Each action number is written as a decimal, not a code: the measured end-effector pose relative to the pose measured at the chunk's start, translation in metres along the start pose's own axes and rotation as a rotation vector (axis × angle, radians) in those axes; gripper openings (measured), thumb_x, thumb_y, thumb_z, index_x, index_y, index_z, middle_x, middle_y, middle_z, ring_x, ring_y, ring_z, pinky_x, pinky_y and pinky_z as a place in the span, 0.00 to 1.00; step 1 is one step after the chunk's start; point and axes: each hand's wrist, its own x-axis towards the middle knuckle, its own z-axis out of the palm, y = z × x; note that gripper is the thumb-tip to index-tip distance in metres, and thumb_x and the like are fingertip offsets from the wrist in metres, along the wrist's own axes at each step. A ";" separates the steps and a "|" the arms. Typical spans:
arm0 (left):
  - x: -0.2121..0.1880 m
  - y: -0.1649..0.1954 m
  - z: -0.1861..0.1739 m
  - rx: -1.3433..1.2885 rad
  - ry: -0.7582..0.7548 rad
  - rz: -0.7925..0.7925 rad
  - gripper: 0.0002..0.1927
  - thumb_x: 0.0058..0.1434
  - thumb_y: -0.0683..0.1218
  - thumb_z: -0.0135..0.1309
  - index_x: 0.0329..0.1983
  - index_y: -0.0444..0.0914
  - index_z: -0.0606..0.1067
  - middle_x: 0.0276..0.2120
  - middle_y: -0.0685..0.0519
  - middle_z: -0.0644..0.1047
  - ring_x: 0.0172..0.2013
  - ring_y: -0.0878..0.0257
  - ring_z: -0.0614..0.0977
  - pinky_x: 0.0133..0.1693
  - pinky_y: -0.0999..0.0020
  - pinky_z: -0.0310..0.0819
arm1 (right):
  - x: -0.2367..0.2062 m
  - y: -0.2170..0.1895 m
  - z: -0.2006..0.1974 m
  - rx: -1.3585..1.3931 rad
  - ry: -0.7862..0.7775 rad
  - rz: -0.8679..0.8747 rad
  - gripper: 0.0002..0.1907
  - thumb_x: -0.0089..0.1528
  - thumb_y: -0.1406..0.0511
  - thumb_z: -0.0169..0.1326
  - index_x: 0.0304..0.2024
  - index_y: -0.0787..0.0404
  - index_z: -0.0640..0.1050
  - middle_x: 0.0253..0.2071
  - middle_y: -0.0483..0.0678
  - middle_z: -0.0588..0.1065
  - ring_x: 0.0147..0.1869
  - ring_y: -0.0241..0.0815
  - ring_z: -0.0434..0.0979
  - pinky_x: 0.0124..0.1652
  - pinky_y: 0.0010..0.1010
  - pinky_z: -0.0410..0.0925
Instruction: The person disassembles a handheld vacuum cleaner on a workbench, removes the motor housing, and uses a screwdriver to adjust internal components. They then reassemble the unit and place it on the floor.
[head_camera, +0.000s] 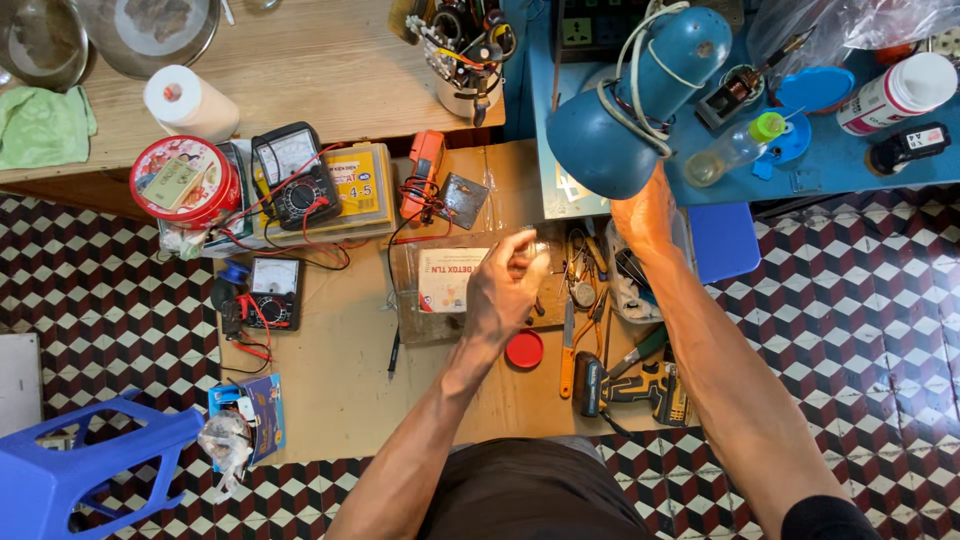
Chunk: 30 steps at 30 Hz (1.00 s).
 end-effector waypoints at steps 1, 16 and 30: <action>0.015 -0.003 0.013 -0.018 -0.006 -0.002 0.23 0.62 0.51 0.58 0.59 0.38 0.75 0.42 0.46 0.82 0.38 0.60 0.86 0.39 0.66 0.81 | -0.002 0.003 -0.002 0.009 0.016 -0.050 0.19 0.69 0.63 0.54 0.61 0.63 0.73 0.58 0.62 0.73 0.59 0.64 0.73 0.53 0.46 0.67; 0.025 -0.069 0.122 -0.652 -0.201 -0.547 0.28 0.61 0.48 0.57 0.61 0.28 0.70 0.39 0.47 0.80 0.32 0.64 0.81 0.33 0.71 0.76 | -0.028 -0.002 0.010 -0.028 0.062 0.911 0.26 0.62 0.49 0.64 0.34 0.64 0.70 0.27 0.51 0.76 0.28 0.46 0.80 0.30 0.36 0.72; 0.029 -0.077 0.115 -0.726 -0.132 -0.502 0.28 0.61 0.50 0.57 0.61 0.31 0.68 0.40 0.50 0.80 0.33 0.65 0.81 0.36 0.73 0.78 | -0.028 -0.004 0.038 0.616 0.244 0.907 0.18 0.59 0.60 0.65 0.37 0.69 0.74 0.30 0.55 0.76 0.25 0.47 0.79 0.24 0.31 0.71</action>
